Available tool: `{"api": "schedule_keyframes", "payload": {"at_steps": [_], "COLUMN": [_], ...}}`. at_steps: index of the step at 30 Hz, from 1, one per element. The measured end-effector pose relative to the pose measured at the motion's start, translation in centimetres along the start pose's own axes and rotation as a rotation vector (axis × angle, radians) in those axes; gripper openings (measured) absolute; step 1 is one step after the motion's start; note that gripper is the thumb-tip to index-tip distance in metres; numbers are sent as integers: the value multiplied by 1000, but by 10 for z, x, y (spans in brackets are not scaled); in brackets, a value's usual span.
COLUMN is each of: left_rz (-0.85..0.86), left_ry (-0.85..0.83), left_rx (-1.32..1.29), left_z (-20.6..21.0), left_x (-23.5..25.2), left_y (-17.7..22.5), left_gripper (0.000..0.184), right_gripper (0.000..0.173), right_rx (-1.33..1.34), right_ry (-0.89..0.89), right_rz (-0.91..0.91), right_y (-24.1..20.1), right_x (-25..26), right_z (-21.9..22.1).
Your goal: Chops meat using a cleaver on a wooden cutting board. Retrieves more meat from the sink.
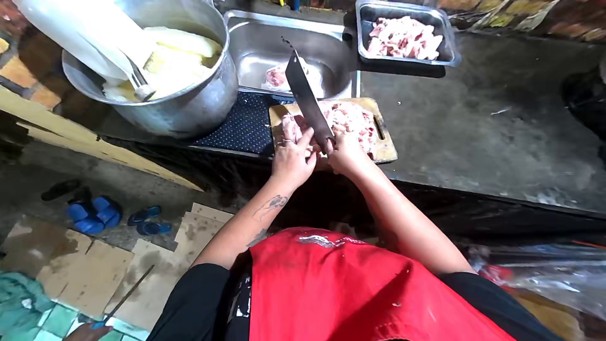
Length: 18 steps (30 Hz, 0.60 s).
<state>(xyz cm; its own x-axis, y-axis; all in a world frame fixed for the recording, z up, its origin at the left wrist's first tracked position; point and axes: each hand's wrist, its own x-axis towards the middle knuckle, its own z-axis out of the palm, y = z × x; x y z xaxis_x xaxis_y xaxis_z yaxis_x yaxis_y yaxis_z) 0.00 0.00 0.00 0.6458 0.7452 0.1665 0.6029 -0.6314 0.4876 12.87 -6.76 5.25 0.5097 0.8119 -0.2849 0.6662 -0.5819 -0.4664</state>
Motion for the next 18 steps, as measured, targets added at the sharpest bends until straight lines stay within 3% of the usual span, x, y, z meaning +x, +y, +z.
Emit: {"api": "schedule_keyframes", "payload": {"at_steps": [2,4,11,18], "left_rz": [22,101,420,488], "left_ry": [-154,-160,-2,191], "left_rx": [95,100,-140,-251], "left_z": [2,4,3,22], "left_x": [2,4,-1,-5], "left_y": [-3,-11,-51,-57], "left_gripper": [44,32,12,14], "right_gripper": [38,37,39,38], "right_rx": [-12,-15,64,49], "right_ry": [-6,5,16,262], "right_rz": [-1,-16,-27,-83], "right_y": [-1,0,10,-3], "right_x": [0,1,4,-12], "right_z": [-3,-4,-3,-2]}}
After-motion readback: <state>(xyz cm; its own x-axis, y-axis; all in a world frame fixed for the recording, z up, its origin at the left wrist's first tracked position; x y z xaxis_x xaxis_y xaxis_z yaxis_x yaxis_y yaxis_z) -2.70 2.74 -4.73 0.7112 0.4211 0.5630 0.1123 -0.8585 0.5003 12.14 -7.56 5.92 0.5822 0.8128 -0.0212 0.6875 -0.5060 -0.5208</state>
